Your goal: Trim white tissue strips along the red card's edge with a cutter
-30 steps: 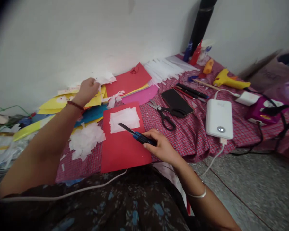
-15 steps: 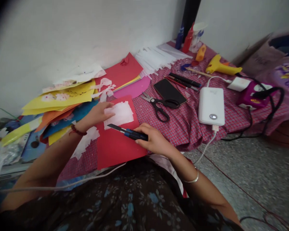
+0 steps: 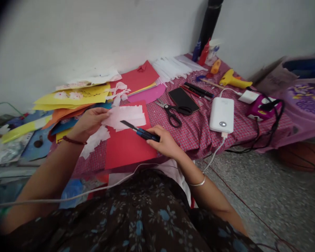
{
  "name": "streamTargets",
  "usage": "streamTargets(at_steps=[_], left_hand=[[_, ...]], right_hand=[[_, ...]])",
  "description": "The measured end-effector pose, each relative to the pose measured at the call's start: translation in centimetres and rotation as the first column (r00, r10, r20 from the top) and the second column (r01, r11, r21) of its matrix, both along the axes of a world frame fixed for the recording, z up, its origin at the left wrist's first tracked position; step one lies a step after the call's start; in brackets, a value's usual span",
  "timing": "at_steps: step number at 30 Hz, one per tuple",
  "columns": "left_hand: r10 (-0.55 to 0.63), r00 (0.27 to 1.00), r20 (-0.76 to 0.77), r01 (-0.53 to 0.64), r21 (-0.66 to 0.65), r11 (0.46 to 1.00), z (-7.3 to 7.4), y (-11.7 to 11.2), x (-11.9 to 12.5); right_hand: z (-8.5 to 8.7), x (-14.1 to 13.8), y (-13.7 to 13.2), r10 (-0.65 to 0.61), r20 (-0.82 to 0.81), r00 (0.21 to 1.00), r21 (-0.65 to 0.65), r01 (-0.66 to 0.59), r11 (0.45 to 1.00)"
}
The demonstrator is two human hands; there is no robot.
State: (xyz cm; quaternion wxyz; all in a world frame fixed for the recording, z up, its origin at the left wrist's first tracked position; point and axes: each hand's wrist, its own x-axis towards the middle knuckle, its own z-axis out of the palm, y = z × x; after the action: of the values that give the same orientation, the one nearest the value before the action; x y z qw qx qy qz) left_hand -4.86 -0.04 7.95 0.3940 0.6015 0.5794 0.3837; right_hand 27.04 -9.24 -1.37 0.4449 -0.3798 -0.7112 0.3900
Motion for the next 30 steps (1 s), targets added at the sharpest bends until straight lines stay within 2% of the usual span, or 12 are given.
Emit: streamTargets(at_steps=[3, 5, 7, 8, 11, 14, 16, 18, 22, 25, 27, 30], left_hand=[[0.071, 0.993, -0.098, -0.066, 0.054, 0.996, -0.4, -2.6, -1.3], [0.117, 0.956, -0.269, -0.063, 0.201, 0.978, -1.4, -5.4, -1.5], [0.131, 0.894, -0.429, 0.019, 0.326, 0.945, -3.0, -8.9, -0.8], [0.110, 0.872, -0.477, 0.071, 0.345, 0.936, -4.0, -10.7, -0.2], [-0.041, 0.844, -0.535, 0.234, 0.299, 0.925, -6.9, -15.2, 1.8], [-0.007, 0.842, -0.540, 0.222, 0.334, 0.916, -9.1, -17.4, 2.6], [0.035, 0.853, -0.520, 0.182, 0.360, 0.915, -9.7, -17.6, 2.4], [0.042, 0.865, -0.501, 0.169, 0.370, 0.914, -9.5, -17.2, 1.9], [-0.031, 0.872, -0.488, 0.227, 0.348, 0.910, -7.8, -15.7, 0.3], [-0.124, 0.848, -0.515, 0.333, 0.336, 0.881, -6.2, -14.2, -0.9], [-0.167, 0.790, -0.589, 0.444, 0.363, 0.819, -5.5, -13.3, -1.6], [-0.199, 0.640, -0.742, 0.650, 0.386, 0.654, -5.4, -12.8, -2.6]], right_hand=[[-0.1, 0.0, 0.1, -0.050, -0.031, 0.998, 0.004, 0.050, 0.999], [-0.2, 0.0, 0.1, -0.089, -0.022, 0.996, 0.016, 0.089, 0.996], [-0.4, 0.0, 0.2, -0.110, -0.009, 0.994, 0.035, 0.111, 0.993], [-0.5, 0.0, 0.2, -0.113, -0.007, 0.994, 0.041, 0.113, 0.993], [-0.9, 0.0, 0.4, -0.115, -0.017, 0.993, 0.036, 0.116, 0.993], [-1.4, 0.2, 0.5, -0.128, -0.019, 0.992, 0.029, 0.129, 0.991], [-1.5, 0.3, 0.5, -0.144, 0.010, 0.989, 0.037, 0.144, 0.989], [-1.4, 0.6, 0.2, -0.180, 0.054, 0.982, 0.051, 0.178, 0.983], [-1.0, 1.6, -0.9, -0.346, 0.146, 0.927, 0.109, 0.333, 0.937], [-0.8, 2.5, -1.5, -0.501, 0.255, 0.827, 0.169, 0.472, 0.865], [-0.4, 2.6, -1.7, -0.577, 0.336, 0.744, 0.199, 0.543, 0.816], [1.1, 1.6, -2.6, -0.645, 0.433, 0.630, 0.250, 0.603, 0.757]])
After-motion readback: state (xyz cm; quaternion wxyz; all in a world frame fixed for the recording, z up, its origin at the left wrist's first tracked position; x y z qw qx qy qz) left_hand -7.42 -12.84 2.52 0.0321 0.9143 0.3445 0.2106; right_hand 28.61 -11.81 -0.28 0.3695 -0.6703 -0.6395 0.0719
